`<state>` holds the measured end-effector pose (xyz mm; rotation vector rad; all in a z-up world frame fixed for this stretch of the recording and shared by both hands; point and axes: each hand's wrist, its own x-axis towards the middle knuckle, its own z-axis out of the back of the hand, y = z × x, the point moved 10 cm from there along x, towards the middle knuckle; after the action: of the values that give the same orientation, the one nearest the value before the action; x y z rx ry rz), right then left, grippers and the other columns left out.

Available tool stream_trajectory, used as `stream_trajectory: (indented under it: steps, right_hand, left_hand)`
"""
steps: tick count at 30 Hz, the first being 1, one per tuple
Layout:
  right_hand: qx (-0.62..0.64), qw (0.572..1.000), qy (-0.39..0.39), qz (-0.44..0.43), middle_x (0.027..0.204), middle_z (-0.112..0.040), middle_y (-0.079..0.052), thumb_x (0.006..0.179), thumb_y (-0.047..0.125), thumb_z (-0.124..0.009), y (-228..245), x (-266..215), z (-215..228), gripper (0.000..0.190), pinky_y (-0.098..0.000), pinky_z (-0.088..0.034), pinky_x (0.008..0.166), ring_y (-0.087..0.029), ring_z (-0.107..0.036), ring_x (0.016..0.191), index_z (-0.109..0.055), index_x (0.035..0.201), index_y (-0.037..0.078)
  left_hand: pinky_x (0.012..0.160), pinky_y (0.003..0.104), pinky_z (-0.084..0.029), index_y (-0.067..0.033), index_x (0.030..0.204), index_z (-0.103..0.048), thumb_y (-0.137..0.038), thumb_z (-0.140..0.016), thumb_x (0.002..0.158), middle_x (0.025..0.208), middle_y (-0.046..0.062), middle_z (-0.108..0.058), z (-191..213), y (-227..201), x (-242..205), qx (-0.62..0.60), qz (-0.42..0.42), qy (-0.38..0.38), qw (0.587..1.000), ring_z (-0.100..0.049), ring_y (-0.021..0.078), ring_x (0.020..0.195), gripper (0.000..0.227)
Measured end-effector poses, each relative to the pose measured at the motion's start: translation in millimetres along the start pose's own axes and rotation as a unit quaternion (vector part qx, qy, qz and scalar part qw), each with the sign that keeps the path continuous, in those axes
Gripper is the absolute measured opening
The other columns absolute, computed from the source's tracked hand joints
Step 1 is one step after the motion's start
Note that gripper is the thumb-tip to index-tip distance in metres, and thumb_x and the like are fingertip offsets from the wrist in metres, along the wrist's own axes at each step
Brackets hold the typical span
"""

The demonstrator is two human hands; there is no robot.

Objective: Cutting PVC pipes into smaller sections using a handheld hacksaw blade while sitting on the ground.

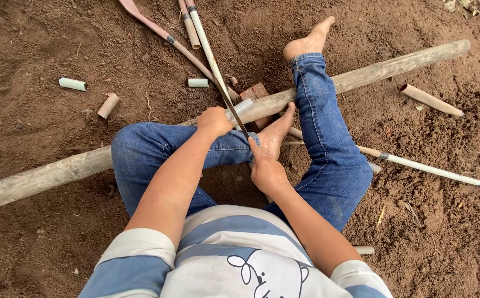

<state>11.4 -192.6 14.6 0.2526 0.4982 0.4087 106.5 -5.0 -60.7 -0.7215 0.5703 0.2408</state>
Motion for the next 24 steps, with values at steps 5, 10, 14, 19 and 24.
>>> stream_trajectory:
  steps: [5,10,14,19,24]
  right_hand:
    - [-0.014,1.000,-0.002,0.002,0.083,-0.074,-0.024,0.105,0.010,-0.042,-2.2,-19.2,5.9,0.071,-0.0480,-0.064,0.064,-0.041,-0.075,0.072,-0.022,0.174,0.015]
    - [-0.013,1.000,-0.006,0.006,0.083,-0.073,-0.026,0.105,0.010,-0.040,1.8,-1.6,2.9,0.072,-0.0507,-0.064,0.066,-0.045,-0.075,0.073,-0.018,0.174,0.013]
    - [-0.002,1.000,-0.003,0.007,0.083,-0.073,-0.027,0.105,0.010,-0.041,2.6,-1.6,6.8,0.072,-0.0508,-0.063,0.064,-0.044,-0.075,0.073,-0.021,0.174,0.015]
    - [-0.020,1.000,0.001,0.006,0.078,-0.074,-0.024,0.105,0.010,-0.042,-12.2,-21.5,1.0,0.071,-0.0439,-0.063,0.060,-0.039,-0.075,0.067,-0.023,0.174,0.014]
    - [-0.011,1.000,0.004,0.006,0.083,-0.075,-0.026,0.104,0.006,-0.043,1.2,-8.3,2.8,0.074,-0.0439,-0.063,0.059,-0.039,-0.074,0.066,-0.020,0.174,0.012]
  left_hand:
    - [0.087,0.053,-0.062,0.0047,0.136,-0.070,-0.025,-0.066,0.095,0.119,0.026,-0.076,1.4,-1.3,1.4,-0.001,-0.001,-0.001,1.000,-0.076,0.0392,0.106,0.051]
    - [0.084,0.053,-0.063,0.0059,0.137,-0.069,-0.025,-0.067,0.095,0.118,0.027,-0.076,1.4,-2.4,0.7,-0.006,-0.010,-0.004,1.000,-0.078,0.0384,0.102,0.052]
    - [0.089,0.056,-0.061,0.0055,0.131,-0.072,-0.024,-0.067,0.094,0.114,0.025,-0.076,6.1,-3.6,-3.9,-0.003,-0.004,-0.007,1.000,-0.076,0.0413,0.108,0.048]
    - [0.090,0.055,-0.061,0.0042,0.129,-0.073,-0.025,-0.068,0.093,0.114,0.024,-0.077,1.4,-0.6,2.2,-0.006,-0.003,-0.008,1.000,-0.076,0.0405,0.109,0.047]
    - [0.091,0.053,-0.061,0.0060,0.131,-0.072,-0.028,-0.069,0.093,0.115,0.024,-0.076,1.5,-1.4,-0.7,-0.002,-0.008,0.004,1.000,-0.075,0.0387,0.109,0.051]
